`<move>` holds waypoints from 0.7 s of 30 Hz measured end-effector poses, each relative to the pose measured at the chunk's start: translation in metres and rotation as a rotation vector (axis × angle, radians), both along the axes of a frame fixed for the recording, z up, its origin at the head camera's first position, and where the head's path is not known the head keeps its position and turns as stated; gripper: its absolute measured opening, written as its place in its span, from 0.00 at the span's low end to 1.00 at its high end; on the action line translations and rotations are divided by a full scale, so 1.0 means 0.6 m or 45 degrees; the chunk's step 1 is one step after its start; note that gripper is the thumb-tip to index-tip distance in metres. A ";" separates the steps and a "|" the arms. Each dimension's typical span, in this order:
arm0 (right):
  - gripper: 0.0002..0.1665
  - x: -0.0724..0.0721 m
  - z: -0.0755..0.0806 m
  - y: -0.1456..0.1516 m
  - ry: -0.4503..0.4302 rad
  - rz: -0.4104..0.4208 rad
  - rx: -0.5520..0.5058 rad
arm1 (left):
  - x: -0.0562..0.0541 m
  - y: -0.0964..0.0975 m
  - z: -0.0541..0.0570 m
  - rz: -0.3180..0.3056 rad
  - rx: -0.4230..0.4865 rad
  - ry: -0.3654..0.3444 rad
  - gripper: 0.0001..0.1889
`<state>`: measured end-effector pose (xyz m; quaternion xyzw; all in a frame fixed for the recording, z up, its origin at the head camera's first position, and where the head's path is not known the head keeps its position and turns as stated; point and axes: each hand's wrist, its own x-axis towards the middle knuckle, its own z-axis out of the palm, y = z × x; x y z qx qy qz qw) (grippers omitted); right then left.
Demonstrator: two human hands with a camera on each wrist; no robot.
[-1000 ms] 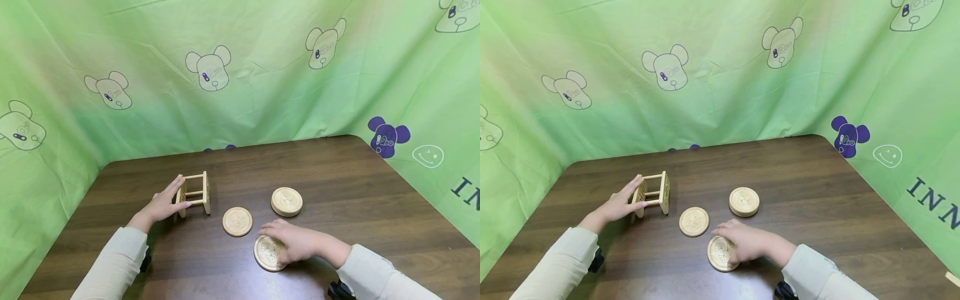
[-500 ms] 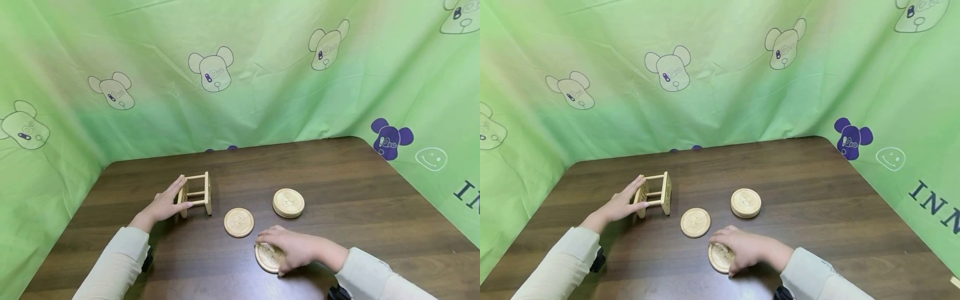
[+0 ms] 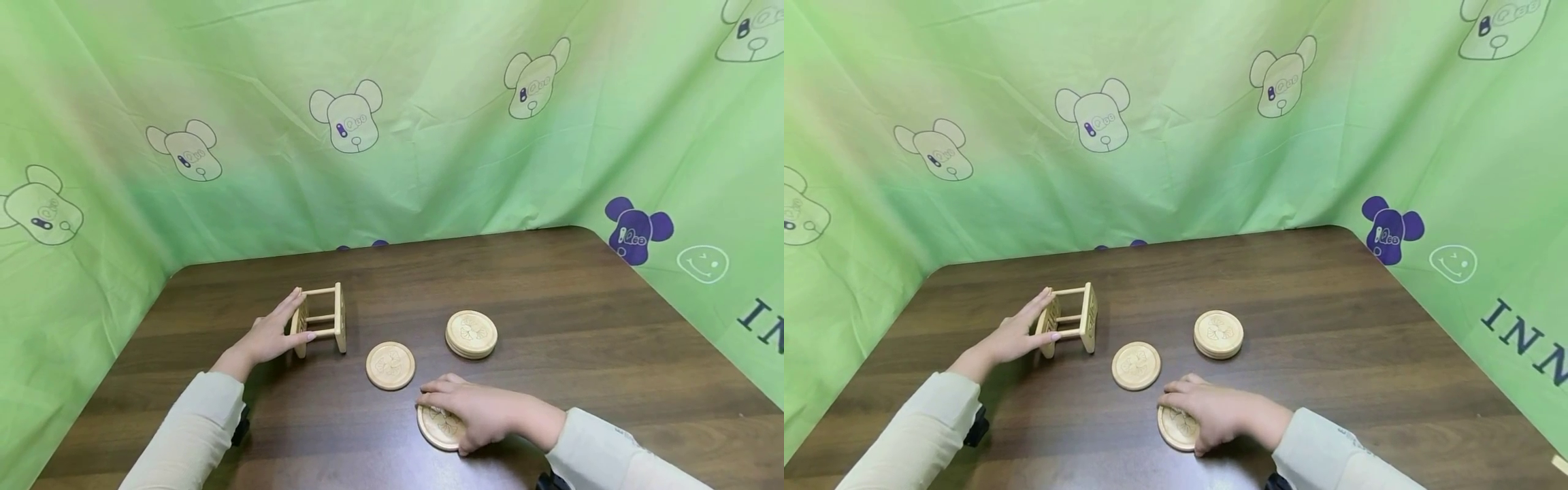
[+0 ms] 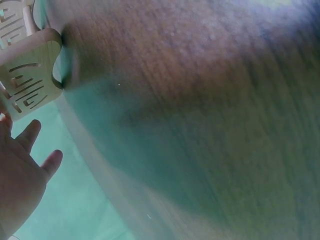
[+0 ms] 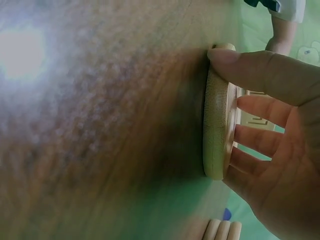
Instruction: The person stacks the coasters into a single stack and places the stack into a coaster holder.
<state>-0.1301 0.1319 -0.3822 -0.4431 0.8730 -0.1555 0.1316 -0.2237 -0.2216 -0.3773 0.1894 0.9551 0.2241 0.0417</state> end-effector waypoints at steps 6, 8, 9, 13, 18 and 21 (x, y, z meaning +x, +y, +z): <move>0.45 -0.003 -0.002 0.001 0.038 0.024 -0.020 | -0.001 -0.002 -0.002 0.001 0.002 0.007 0.44; 0.45 -0.003 -0.001 0.002 0.041 0.028 -0.021 | -0.001 -0.001 -0.002 0.001 0.004 0.004 0.44; 0.45 -0.004 0.000 0.002 0.042 0.029 -0.020 | -0.001 0.000 -0.002 0.002 0.005 0.001 0.44; 0.45 -0.007 0.006 0.004 0.051 0.030 -0.031 | -0.001 0.000 -0.003 0.000 0.011 -0.006 0.44; 0.44 -0.013 0.014 0.009 0.065 0.034 -0.069 | -0.002 -0.002 -0.003 0.003 0.014 -0.015 0.44; 0.44 -0.016 0.019 0.013 0.060 0.019 -0.077 | -0.003 -0.002 -0.004 0.002 0.011 -0.019 0.44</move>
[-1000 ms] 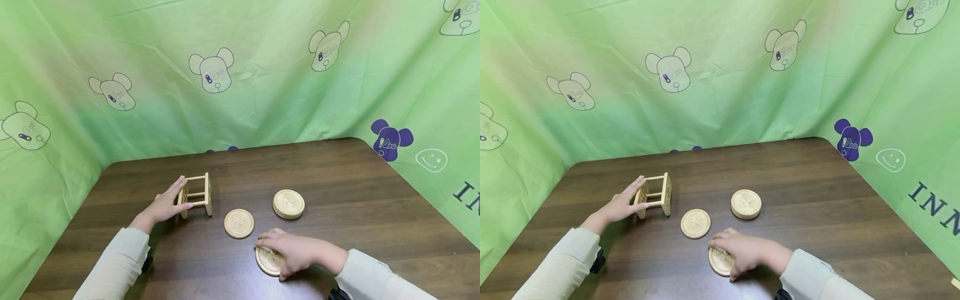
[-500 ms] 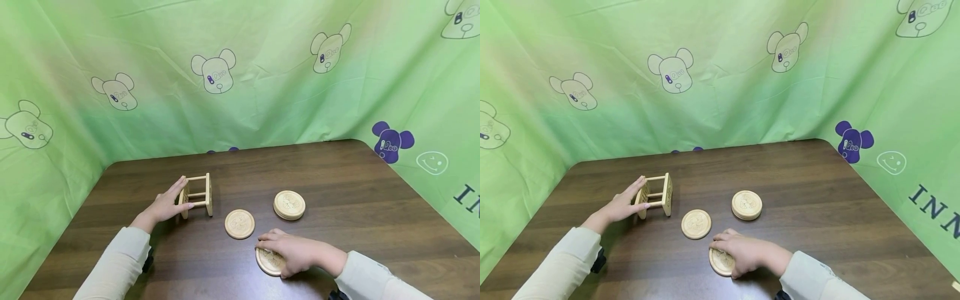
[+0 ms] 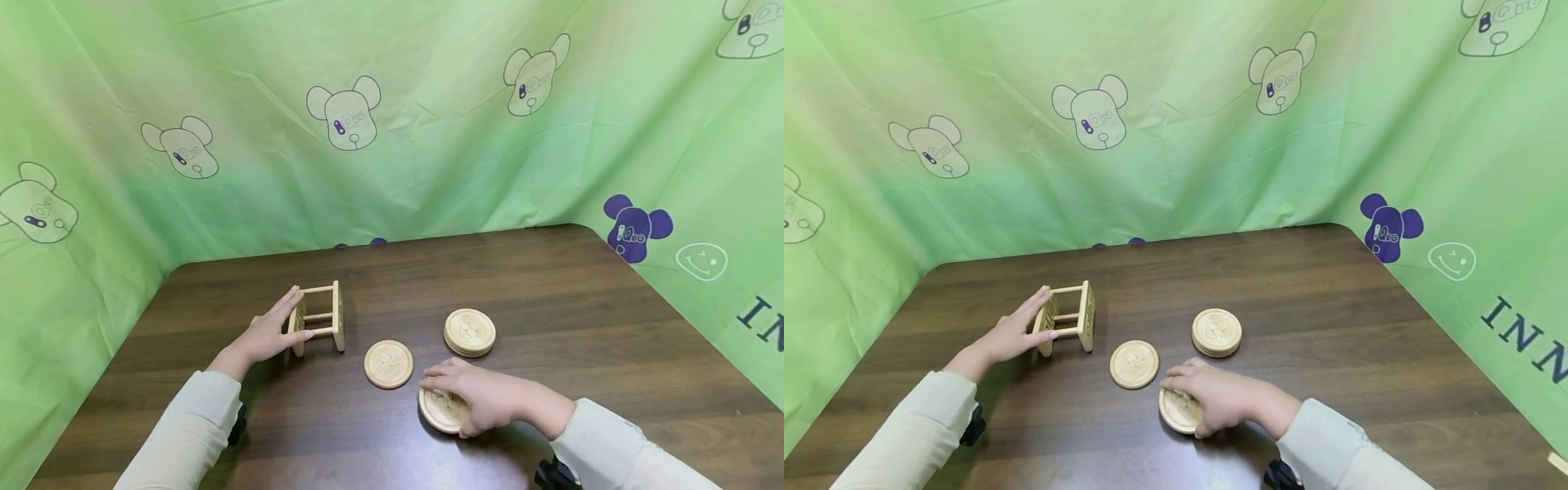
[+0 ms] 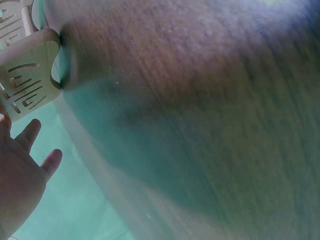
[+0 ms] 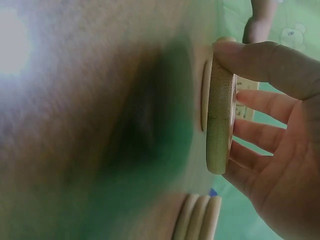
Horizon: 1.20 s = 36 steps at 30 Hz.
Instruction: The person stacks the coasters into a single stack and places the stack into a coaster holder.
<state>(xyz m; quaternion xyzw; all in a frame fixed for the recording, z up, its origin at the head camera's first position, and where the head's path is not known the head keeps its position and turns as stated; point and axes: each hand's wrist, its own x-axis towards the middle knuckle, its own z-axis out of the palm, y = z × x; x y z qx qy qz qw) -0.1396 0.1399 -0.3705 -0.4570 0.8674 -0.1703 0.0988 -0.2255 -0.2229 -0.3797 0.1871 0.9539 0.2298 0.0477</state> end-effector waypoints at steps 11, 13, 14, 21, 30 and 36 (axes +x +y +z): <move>0.42 -0.028 0.025 0.033 0.020 -0.119 -0.071 | -0.003 0.002 -0.005 -0.004 0.008 0.007 0.45; 0.42 -0.034 0.027 0.040 0.023 -0.147 -0.084 | -0.003 0.003 -0.005 -0.004 0.002 0.010 0.45; 0.42 -0.037 0.027 0.043 0.027 -0.157 -0.093 | -0.003 0.004 -0.005 -0.004 0.002 0.009 0.45; 0.43 -0.054 0.029 0.061 0.037 -0.211 -0.171 | 0.001 0.008 -0.006 -0.012 0.013 -0.005 0.44; 0.45 -0.079 0.035 0.072 0.019 -0.297 -0.192 | 0.003 0.001 -0.007 -0.009 0.024 0.018 0.44; 0.43 -0.095 0.035 0.077 0.034 -0.321 -0.197 | 0.002 -0.003 -0.005 -0.004 0.021 0.028 0.43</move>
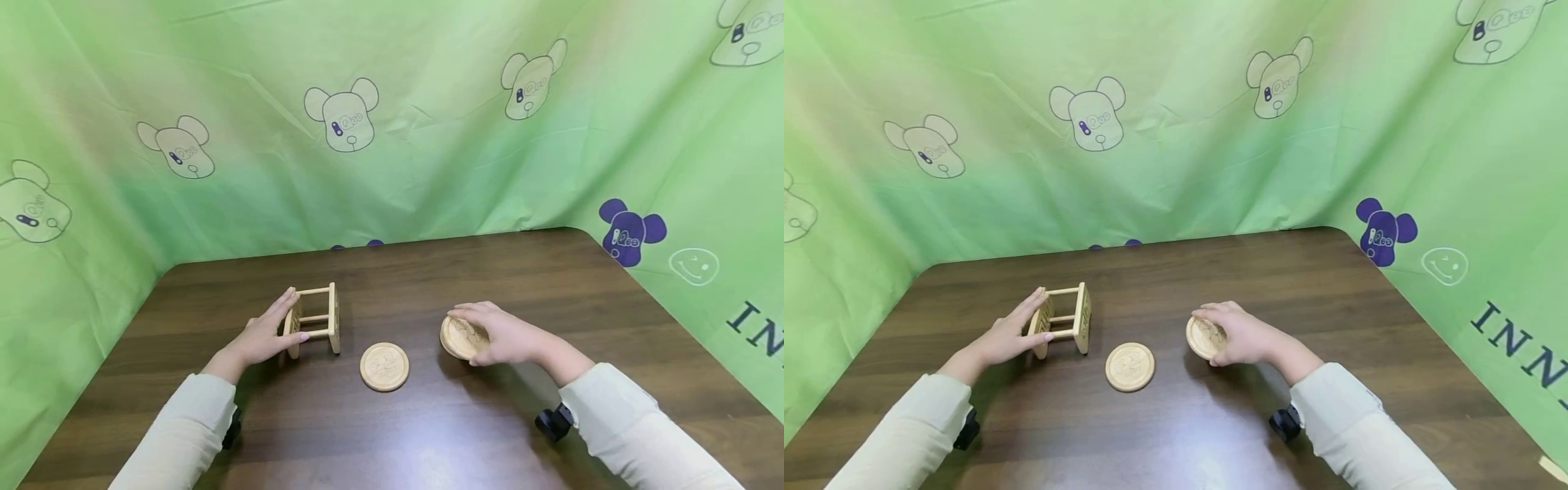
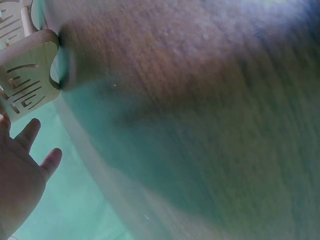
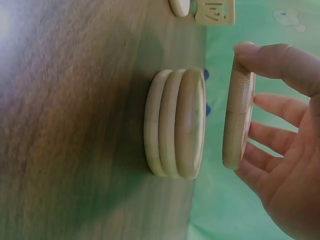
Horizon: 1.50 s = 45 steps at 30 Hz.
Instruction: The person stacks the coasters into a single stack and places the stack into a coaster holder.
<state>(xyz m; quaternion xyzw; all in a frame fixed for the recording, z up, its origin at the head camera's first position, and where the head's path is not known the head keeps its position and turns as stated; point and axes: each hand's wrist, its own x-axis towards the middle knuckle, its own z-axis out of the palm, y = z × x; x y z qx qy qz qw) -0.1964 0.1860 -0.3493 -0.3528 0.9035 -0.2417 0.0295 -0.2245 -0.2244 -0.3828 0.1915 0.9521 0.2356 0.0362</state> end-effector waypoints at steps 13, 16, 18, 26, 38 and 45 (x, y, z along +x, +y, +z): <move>0.41 -0.023 -0.011 0.020 0.016 -0.078 0.041 | -0.003 0.007 0.001 -0.002 0.016 -0.001 0.43; 0.41 -0.026 -0.013 0.020 0.015 -0.089 0.041 | -0.003 0.006 0.002 0.001 0.016 0.000 0.43; 0.40 -0.027 -0.014 0.019 0.013 -0.088 0.042 | -0.002 0.006 0.002 0.004 0.014 -0.006 0.43; 0.40 -0.032 -0.024 0.014 0.006 -0.087 0.065 | 0.000 0.005 0.003 0.009 0.003 -0.004 0.44; 0.40 -0.038 -0.029 0.008 -0.009 -0.077 0.075 | -0.001 0.005 0.004 0.015 0.002 -0.002 0.44; 0.39 -0.040 -0.033 0.005 -0.018 -0.077 0.065 | 0.000 0.004 0.006 0.020 -0.010 -0.014 0.44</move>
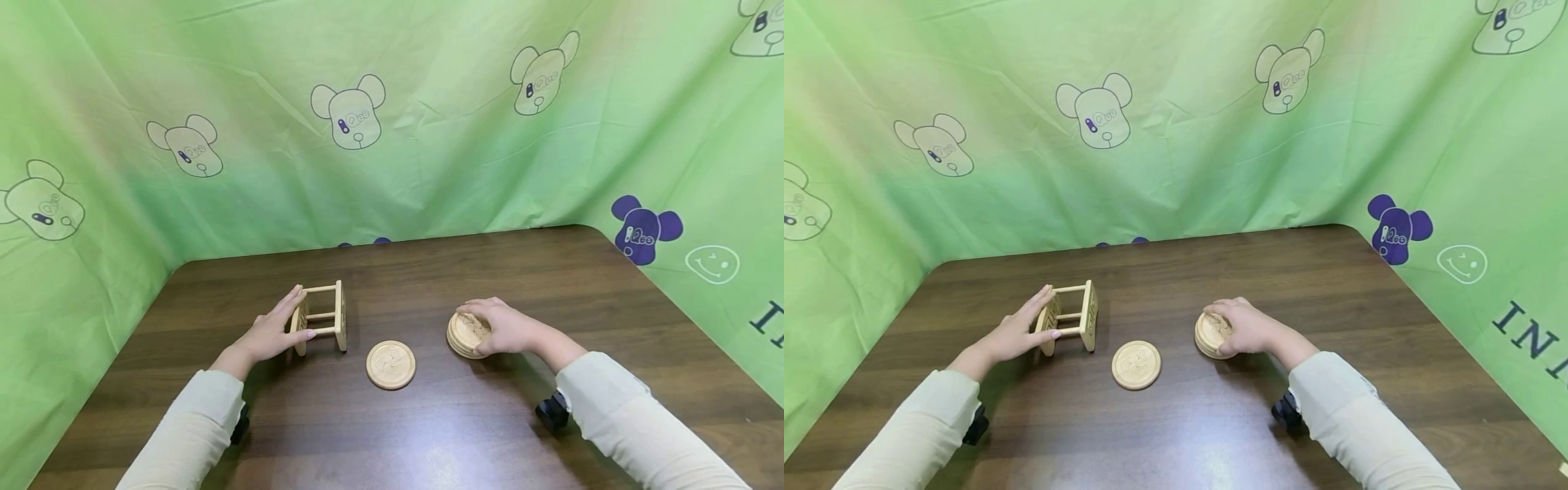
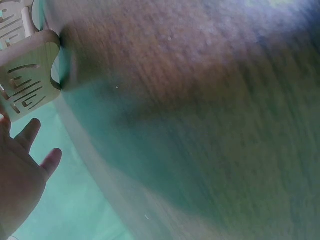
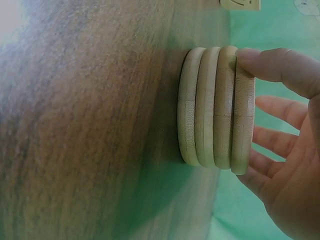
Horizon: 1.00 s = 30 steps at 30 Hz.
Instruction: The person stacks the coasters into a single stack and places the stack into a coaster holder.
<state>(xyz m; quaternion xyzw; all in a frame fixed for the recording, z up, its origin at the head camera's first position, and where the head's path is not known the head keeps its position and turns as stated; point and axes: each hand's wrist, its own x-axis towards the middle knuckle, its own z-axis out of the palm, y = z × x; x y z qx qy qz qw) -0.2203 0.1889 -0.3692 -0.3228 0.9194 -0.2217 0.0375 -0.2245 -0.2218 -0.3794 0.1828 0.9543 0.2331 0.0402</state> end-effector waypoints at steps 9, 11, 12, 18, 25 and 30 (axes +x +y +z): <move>0.38 -0.003 -0.002 0.005 0.059 0.080 -0.098 | -0.001 -0.001 0.002 0.004 0.006 0.001 0.44; 0.38 -0.004 -0.003 0.005 0.037 0.060 -0.094 | -0.001 -0.001 0.001 0.005 0.007 0.001 0.44; 0.39 -0.003 -0.002 0.003 0.000 0.033 -0.087 | -0.001 -0.001 0.000 0.005 0.010 -0.001 0.44; 0.41 0.002 -0.003 -0.003 -0.031 0.003 -0.052 | 0.001 -0.001 -0.005 -0.009 0.030 -0.011 0.44; 0.40 0.006 0.004 -0.012 -0.016 0.022 -0.077 | 0.002 0.000 -0.002 -0.005 0.030 -0.003 0.44; 0.40 0.010 0.012 -0.022 -0.036 0.030 -0.096 | 0.001 -0.001 0.000 -0.009 0.025 -0.006 0.44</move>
